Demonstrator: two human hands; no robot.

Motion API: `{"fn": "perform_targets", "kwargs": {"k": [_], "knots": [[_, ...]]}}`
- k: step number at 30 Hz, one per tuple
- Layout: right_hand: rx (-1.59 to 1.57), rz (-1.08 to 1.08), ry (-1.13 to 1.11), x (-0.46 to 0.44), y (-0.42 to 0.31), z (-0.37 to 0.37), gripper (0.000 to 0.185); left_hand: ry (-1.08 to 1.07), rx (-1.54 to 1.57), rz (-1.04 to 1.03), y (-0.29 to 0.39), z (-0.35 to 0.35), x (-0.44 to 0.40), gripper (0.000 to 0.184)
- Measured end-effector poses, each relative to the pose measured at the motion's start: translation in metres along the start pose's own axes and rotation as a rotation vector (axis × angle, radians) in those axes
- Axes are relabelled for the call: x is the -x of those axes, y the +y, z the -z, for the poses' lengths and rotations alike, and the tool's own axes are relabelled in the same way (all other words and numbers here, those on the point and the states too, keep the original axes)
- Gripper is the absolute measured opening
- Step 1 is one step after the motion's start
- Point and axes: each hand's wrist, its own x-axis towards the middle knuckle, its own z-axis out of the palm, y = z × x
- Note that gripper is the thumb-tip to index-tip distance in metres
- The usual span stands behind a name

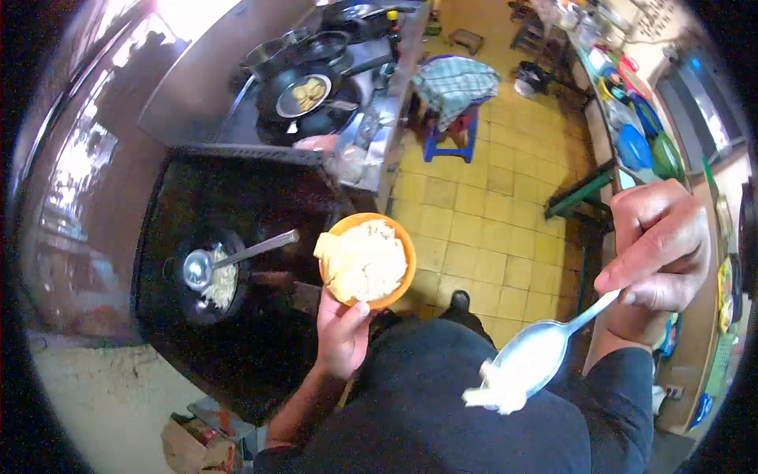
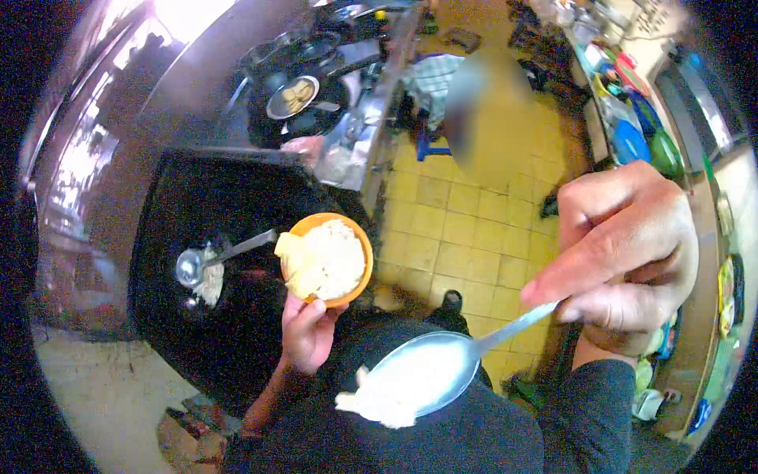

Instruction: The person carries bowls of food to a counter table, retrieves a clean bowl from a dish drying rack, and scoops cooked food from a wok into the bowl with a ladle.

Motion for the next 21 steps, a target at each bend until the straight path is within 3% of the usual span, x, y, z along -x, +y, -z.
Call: {"fn": "perform_targets", "kwargs": {"k": [3, 7, 8, 12, 21], "knots": [[0.067, -0.093, 0.117, 0.064, -0.022, 0.039, 0.028, -0.101, -0.131, -0.008, -0.038, -0.046, -0.022, 0.07], [0.173, -0.12, 0.135, 0.15, -0.067, 0.092, 0.026, -0.332, -0.201, 0.149, -0.094, -0.127, -0.053, 0.068], [0.21, -0.137, 0.171, 0.174, -0.079, 0.104, 0.023, -0.294, -0.247, 0.205, -0.112, -0.15, -0.057, 0.069], [0.358, -0.231, 0.198, 0.264, -0.14, 0.162, 0.014, -0.504, -0.153, 0.321, -0.197, -0.245, -0.071, 0.071], [0.665, -0.421, 0.436, 0.422, -0.256, 0.206, 0.015, -0.778, -0.199, 0.732, -0.345, -0.424, -0.07, 0.066]]}}
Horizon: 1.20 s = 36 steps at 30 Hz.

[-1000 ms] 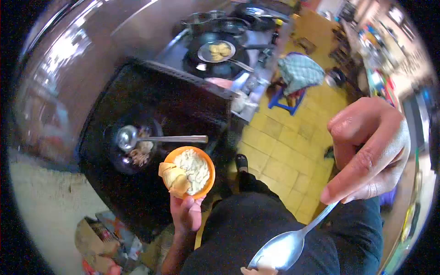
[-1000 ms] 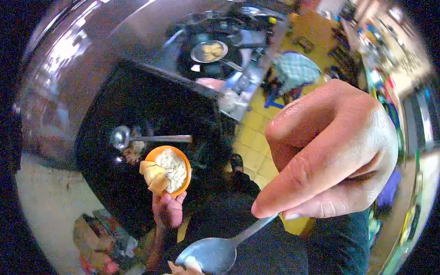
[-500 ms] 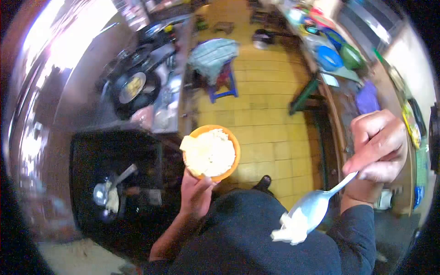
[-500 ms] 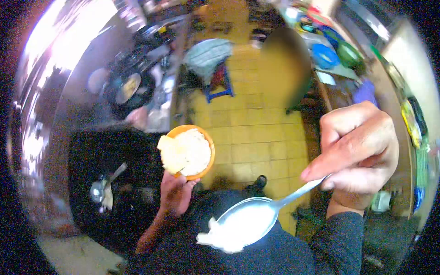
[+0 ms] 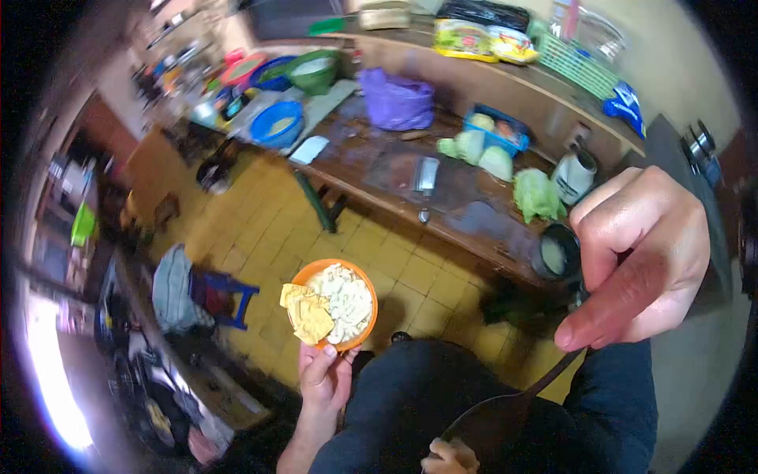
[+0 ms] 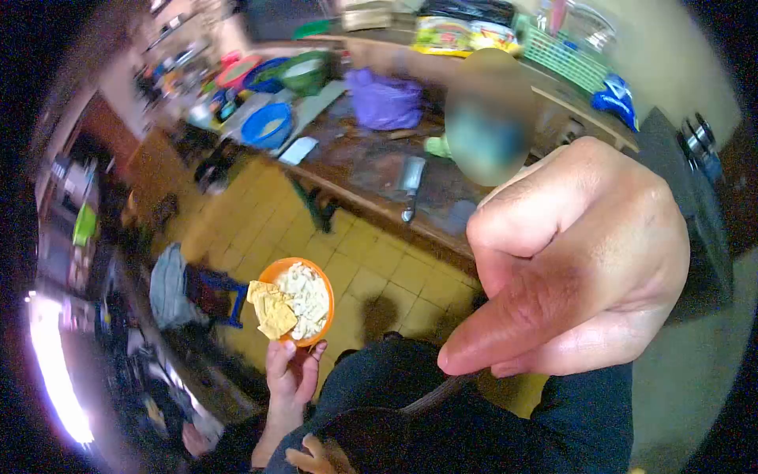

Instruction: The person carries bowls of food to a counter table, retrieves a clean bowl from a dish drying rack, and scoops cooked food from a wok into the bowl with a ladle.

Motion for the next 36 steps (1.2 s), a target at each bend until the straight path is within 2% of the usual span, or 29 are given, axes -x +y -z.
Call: {"fn": "perform_targets", "kwargs": {"k": [4, 7, 8, 11, 12, 15, 16, 19, 21, 22, 23, 25, 27, 29, 32, 33, 36], "knots": [[0.113, -0.209, 0.171, 0.052, -0.007, 0.032, 0.015, -0.147, -0.161, 0.16, -0.015, -0.044, -0.08, 0.063], [0.251, -0.262, 0.306, 0.077, -0.003, 0.042, 0.013, -0.294, -0.186, 0.269, -0.027, -0.073, -0.141, 0.065], [0.305, -0.251, 0.407, 0.084, -0.003, 0.043, 0.013, -0.268, -0.081, 0.31, -0.034, -0.084, -0.159, 0.063], [0.414, -0.265, 0.621, 0.094, 0.002, 0.054, 0.012, -0.396, -0.114, 0.375, -0.045, -0.128, -0.209, 0.062], [0.382, -0.294, 0.512, 0.093, 0.001, 0.064, 0.014, -0.44, -0.124, 0.408, -0.051, -0.132, -0.229, 0.061], [0.319, -0.505, 0.381, 0.082, -0.01, 0.11, 0.021, -0.524, -0.17, 0.5, -0.059, -0.166, -0.282, 0.059], [0.298, -0.47, 0.319, 0.084, -0.007, 0.122, 0.022, -0.558, -0.196, 0.535, -0.061, -0.176, -0.296, 0.059], [0.502, -0.546, 0.495, 0.099, -0.006, 0.126, 0.017, -0.647, -0.383, 0.554, -0.071, -0.197, -0.343, 0.065], [0.567, -0.627, 0.635, 0.126, -0.006, 0.117, 0.018, -0.694, -0.282, 0.666, -0.078, -0.21, -0.374, 0.054], [0.581, -0.668, 0.694, 0.142, -0.006, 0.112, 0.02, -0.706, -0.286, 0.677, -0.083, -0.229, -0.374, 0.056], [0.571, -0.782, 0.759, 0.148, -0.01, 0.104, 0.02, -0.801, -0.399, 0.696, -0.087, -0.233, -0.389, 0.06], [0.526, -1.059, 0.922, 0.151, -0.017, 0.081, 0.019, -0.824, -0.292, 0.78, -0.108, -0.261, -0.394, 0.063], [0.428, -1.154, 1.083, 0.162, -0.007, 0.044, 0.017, -0.911, -0.302, 0.852, -0.129, -0.267, -0.41, 0.065], [0.372, -1.415, 1.286, 0.162, 0.003, -0.002, 0.014, -1.019, -0.318, 0.953, -0.15, -0.279, -0.416, 0.067], [0.355, -1.535, 1.47, 0.172, 0.003, -0.052, 0.014, -1.045, -0.446, 1.046, -0.186, -0.302, -0.402, 0.072], [0.388, -1.567, 1.585, 0.173, -0.001, -0.066, 0.013, -1.073, -0.424, 1.115, -0.203, -0.309, -0.394, 0.074], [0.564, -1.587, 1.742, 0.164, -0.031, -0.094, 0.014, -1.171, -0.45, 1.241, -0.241, -0.321, -0.365, 0.074]]}}
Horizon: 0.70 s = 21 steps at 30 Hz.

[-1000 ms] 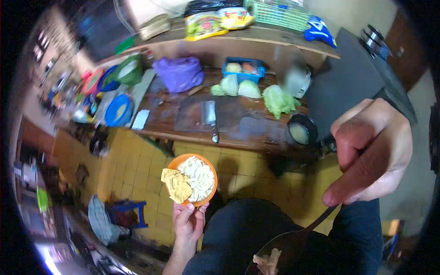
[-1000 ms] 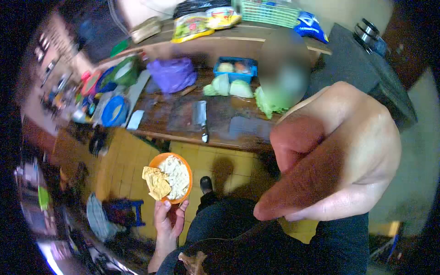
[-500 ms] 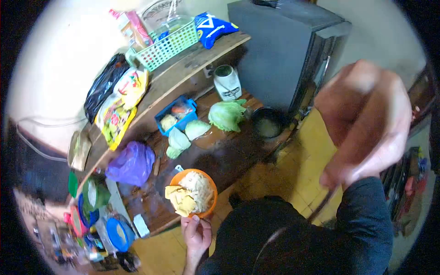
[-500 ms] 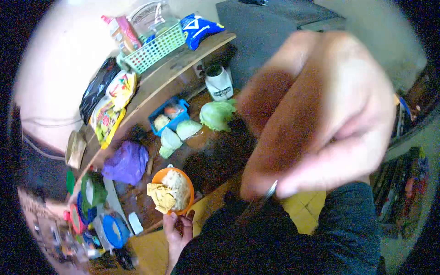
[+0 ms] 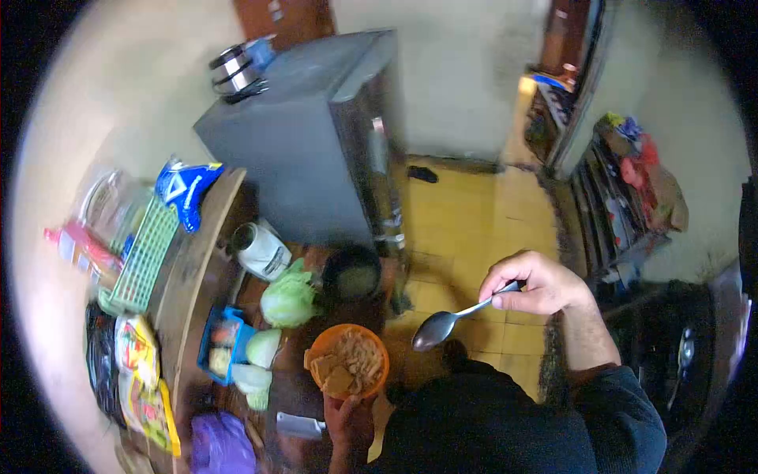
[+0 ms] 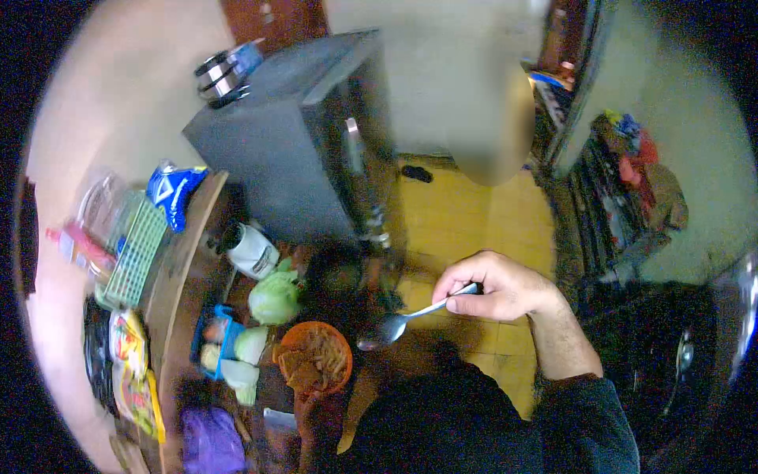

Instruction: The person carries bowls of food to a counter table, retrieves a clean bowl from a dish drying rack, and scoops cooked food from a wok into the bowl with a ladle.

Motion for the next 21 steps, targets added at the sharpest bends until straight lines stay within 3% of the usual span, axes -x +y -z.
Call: {"fn": "perform_targets", "kwargs": {"k": [2, 5, 8, 11, 13, 15, 19, 21], "knots": [[-0.015, -0.114, 0.124, 0.029, 0.001, 0.03, 0.015, -0.083, -0.035, 0.064, -0.023, -0.018, -0.033, 0.073], [-0.237, -0.079, 0.335, 0.075, 0.034, 0.069, 0.018, -0.077, -0.044, 0.177, -0.055, -0.052, -0.071, 0.073], [-0.348, -0.164, 0.346, 0.145, 0.069, 0.109, 0.018, -0.261, -0.496, 0.126, -0.086, -0.102, -0.099, 0.067], [-0.53, 0.033, 0.482, 0.201, 0.093, 0.144, 0.027, -0.244, -0.158, 0.318, -0.132, -0.146, -0.131, 0.06], [-0.513, 0.091, 0.475, 0.243, 0.11, 0.165, 0.029, -0.237, -0.244, 0.324, -0.15, -0.194, -0.147, 0.054], [-0.52, 0.006, 0.671, 0.281, 0.122, 0.182, 0.029, -0.28, -0.185, 0.384, -0.183, -0.218, -0.171, 0.052], [-0.266, -0.162, 1.056, 0.337, 0.128, 0.208, 0.029, -0.453, -0.34, 0.377, -0.242, -0.345, -0.184, 0.046], [-0.199, -0.164, 1.203, 0.362, 0.133, 0.217, 0.036, -0.585, -0.213, 0.542, -0.27, -0.387, -0.197, 0.055]]}}
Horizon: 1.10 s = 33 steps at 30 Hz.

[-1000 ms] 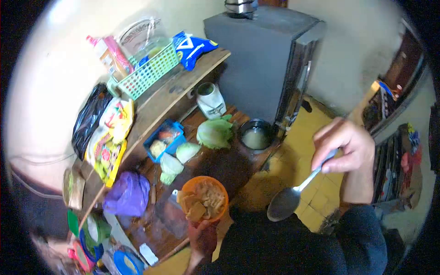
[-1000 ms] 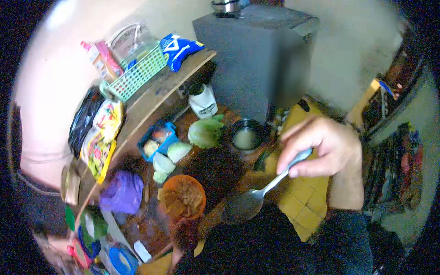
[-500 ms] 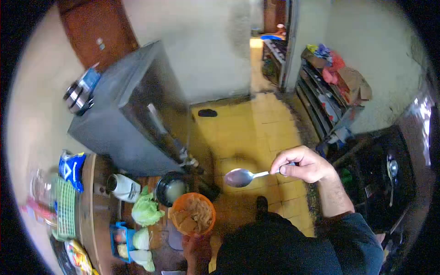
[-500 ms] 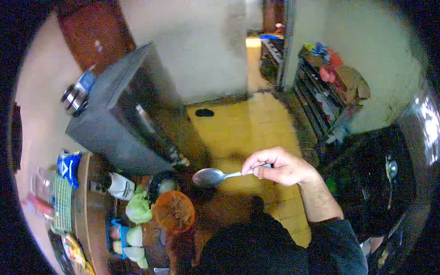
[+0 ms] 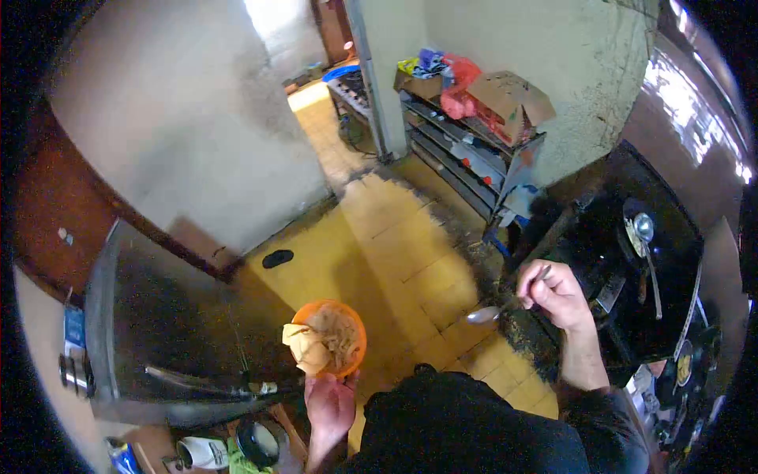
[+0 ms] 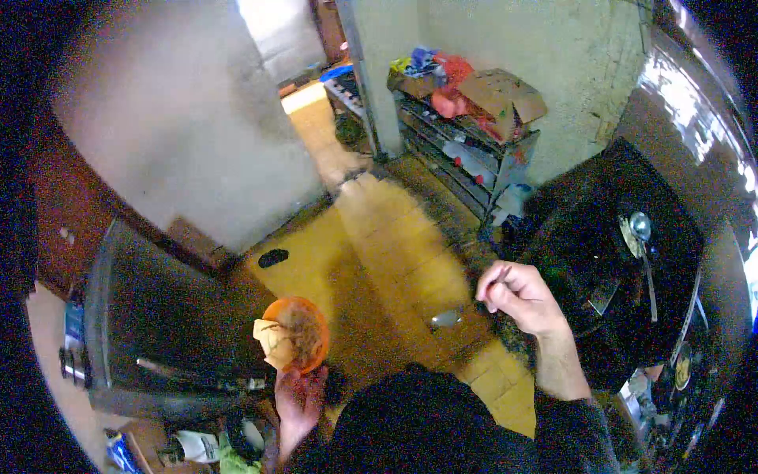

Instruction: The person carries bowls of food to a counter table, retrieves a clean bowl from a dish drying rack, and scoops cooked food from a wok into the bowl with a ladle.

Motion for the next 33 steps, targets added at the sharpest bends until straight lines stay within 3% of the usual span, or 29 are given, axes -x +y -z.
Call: {"fn": "perform_targets", "kwargs": {"k": [4, 5, 8, 10, 11, 14, 16, 17, 20, 24, 25, 28, 33], "knots": [[0.066, -0.059, 0.26, 0.012, 0.016, 0.025, 0.043, -0.141, -0.113, 0.101, -0.019, -0.035, -0.076, 0.057], [0.193, -0.096, 0.314, 0.016, 0.021, 0.029, 0.043, -0.296, -0.27, 0.039, -0.021, -0.048, -0.092, 0.057], [0.556, -0.183, 0.479, 0.018, 0.016, 0.036, 0.044, -0.346, -0.194, 0.158, -0.048, -0.085, -0.149, 0.059], [0.632, -0.231, 0.523, 0.016, 0.007, 0.039, 0.041, -0.355, -0.158, 0.255, -0.053, -0.101, -0.18, 0.061], [0.558, -0.252, 0.663, 0.013, 0.009, 0.033, 0.038, -0.401, -0.108, 0.355, -0.053, -0.108, -0.205, 0.063], [0.378, -0.109, 0.969, 0.015, 0.012, 0.041, 0.03, -0.498, -0.081, 0.487, -0.08, -0.133, -0.259, 0.067], [0.393, -0.04, 1.079, 0.001, 0.004, 0.038, 0.028, -0.508, -0.154, 0.585, -0.089, -0.162, -0.282, 0.068], [0.384, 0.064, 1.105, -0.012, -0.002, 0.033, 0.029, -0.624, -0.131, 0.593, -0.096, -0.175, -0.295, 0.067], [0.614, 0.255, 1.107, -0.042, -0.006, 0.023, 0.029, -0.815, -0.151, 0.683, -0.115, -0.21, -0.321, 0.065], [1.089, 0.236, 0.929, -0.08, -0.018, 0.033, 0.026, -0.878, -0.228, 0.835, -0.148, -0.24, -0.332, 0.065], [1.072, 0.208, 0.897, -0.083, -0.017, 0.038, 0.018, -0.886, -0.2, 0.887, -0.157, -0.246, -0.332, 0.064], [1.237, 0.123, 0.805, -0.081, -0.01, 0.057, 0.022, -0.911, -0.184, 0.971, -0.178, -0.266, -0.326, 0.063], [1.183, 0.128, 0.856, -0.055, -0.004, 0.087, 0.022, -0.945, -0.278, 0.957, -0.209, -0.289, -0.312, 0.066]]}}
